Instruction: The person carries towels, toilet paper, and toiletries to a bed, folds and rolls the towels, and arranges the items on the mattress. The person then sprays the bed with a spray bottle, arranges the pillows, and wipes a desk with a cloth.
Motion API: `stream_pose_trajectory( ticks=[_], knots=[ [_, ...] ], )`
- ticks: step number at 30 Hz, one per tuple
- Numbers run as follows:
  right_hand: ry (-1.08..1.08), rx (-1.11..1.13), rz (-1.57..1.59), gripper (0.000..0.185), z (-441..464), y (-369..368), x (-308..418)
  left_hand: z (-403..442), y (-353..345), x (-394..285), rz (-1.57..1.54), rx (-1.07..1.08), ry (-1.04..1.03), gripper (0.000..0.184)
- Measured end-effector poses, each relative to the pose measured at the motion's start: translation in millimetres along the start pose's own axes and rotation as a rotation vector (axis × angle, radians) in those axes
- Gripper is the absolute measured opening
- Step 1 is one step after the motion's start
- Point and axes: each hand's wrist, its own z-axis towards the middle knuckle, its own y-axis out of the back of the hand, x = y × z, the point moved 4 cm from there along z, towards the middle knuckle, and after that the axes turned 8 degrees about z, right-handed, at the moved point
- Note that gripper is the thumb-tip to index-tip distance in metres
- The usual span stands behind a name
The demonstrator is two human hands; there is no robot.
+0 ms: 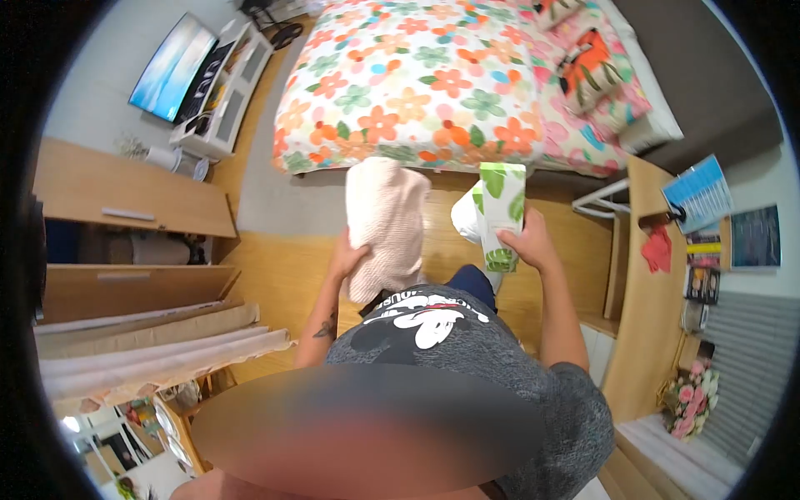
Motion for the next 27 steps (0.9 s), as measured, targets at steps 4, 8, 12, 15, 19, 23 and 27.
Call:
stream_pose_trajectory(
  ticks=[4, 8, 12, 15, 19, 23, 27],
  knots=[
    [0.106, 0.151, -0.090, 0.055, 96, -93, 29, -27, 96, 87, -0.291, -0.259, 0.253, 0.057],
    [0.194, 0.449, -0.302, 0.062, 186, -186, 30, -42, 152, 148, -0.255, -0.610, 0.357, 0.063],
    [0.150, 0.451, -0.250, 0.064, 293, -280, 47, -23, 215, 199, -0.661, -0.843, 0.495, 0.064],
    [0.160, 0.536, -0.229, 0.071, 371, -335, 71, -7, 258, 220, -0.893, -0.970, 0.436, 0.061],
    [0.331, 0.590, -0.292, 0.071, 465, -416, 120, 11, 309, 254, -1.006, -1.073, 0.565, 0.057],
    [0.417, 0.690, -0.212, 0.070, 532, -499, 159, 43, 370, 259, -1.036, -1.126, 0.341, 0.056],
    [0.334, 0.740, -0.180, 0.070, 585, -577, 163, 98, 452, 316, -1.360, -1.086, 0.410, 0.063]
  ],
)
